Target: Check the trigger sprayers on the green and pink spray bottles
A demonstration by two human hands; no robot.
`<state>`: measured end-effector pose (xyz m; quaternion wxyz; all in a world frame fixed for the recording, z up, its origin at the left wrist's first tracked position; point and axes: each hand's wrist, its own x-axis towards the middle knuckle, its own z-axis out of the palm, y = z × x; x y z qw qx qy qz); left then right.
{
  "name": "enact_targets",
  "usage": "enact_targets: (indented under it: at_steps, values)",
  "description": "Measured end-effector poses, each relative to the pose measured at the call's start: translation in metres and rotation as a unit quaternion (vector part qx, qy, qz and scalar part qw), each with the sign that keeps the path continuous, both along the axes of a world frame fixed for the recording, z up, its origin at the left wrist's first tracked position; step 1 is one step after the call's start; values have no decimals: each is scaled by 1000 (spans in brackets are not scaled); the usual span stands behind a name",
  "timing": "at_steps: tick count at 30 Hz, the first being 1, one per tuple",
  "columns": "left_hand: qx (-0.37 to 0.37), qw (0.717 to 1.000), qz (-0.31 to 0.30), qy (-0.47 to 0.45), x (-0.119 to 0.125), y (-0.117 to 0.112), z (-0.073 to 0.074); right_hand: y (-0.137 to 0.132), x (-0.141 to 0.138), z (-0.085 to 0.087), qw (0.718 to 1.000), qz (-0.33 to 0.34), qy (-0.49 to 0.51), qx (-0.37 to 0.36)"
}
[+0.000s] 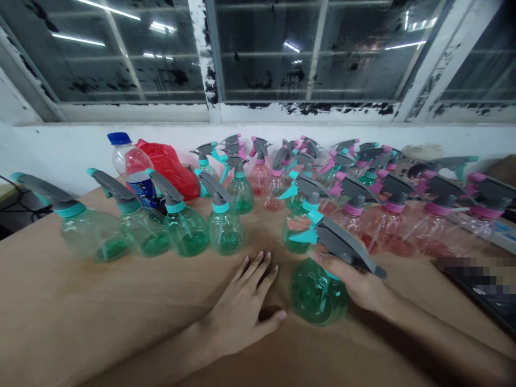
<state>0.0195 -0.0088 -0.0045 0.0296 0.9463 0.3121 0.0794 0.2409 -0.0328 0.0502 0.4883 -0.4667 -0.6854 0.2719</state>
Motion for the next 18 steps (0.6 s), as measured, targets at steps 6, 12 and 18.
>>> enact_targets:
  at_steps: [6,12,18]
  values:
    - [-2,1000,1,12,0,-1,2,0,-1,1,1000,0,12,2]
    - [14,1000,0,22,0,0,0,1,-1,0,1000,11,20,-9]
    - [11,1000,1,17,0,0,0,1,-2,0,999,7,28,14]
